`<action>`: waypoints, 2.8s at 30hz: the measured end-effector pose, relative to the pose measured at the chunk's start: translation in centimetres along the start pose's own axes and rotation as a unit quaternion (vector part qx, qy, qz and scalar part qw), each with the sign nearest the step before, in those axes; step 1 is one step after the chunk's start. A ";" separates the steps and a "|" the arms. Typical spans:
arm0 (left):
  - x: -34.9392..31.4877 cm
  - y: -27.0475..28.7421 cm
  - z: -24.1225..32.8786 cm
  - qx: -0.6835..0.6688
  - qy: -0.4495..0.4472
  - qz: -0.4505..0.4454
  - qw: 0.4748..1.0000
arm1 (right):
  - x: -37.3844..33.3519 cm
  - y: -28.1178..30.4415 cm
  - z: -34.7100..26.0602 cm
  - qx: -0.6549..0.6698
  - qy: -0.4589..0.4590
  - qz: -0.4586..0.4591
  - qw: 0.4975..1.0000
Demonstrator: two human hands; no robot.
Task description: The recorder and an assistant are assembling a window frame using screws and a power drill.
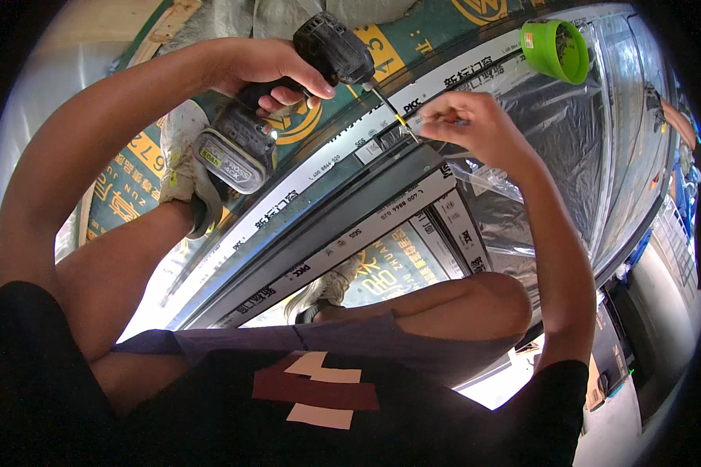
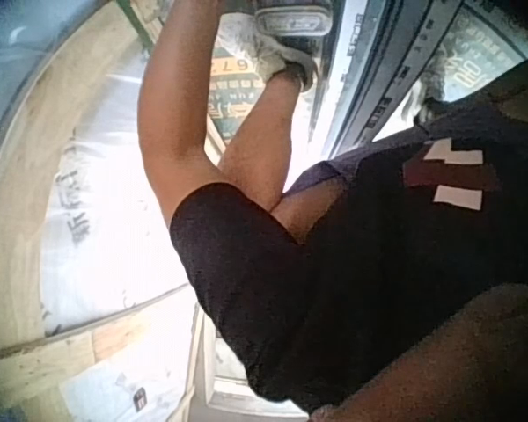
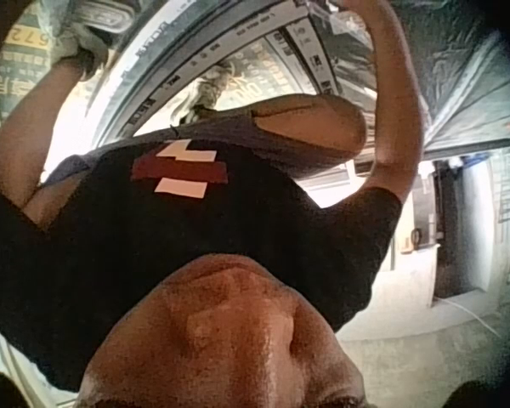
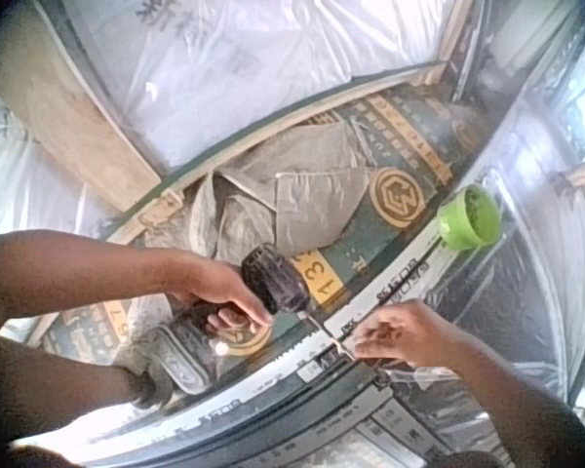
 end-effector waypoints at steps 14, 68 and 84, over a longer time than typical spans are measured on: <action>0.1 0.1 0.5 -0.017 0.052 0.031 0.998 | -10.4 -5.2 0.0 -0.241 -0.106 0.078 0.962; 0.7 -1.4 1.5 -0.069 0.141 0.066 0.985 | -10.6 -5.6 1.8 -0.156 -0.071 0.065 0.983; 1.0 -1.7 1.8 -0.047 0.139 0.062 0.987 | -10.7 -5.6 1.9 -0.150 -0.051 0.082 0.984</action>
Point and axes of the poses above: each hand's wrist, its own x-axis towards the middle knuckle, its own y-axis out of the back of the hand, z = x × y, the point moved 5 cm from there along x, towards the middle knuckle, and after that the axes turned 6 degrees about -x, right-handed, at the moved point
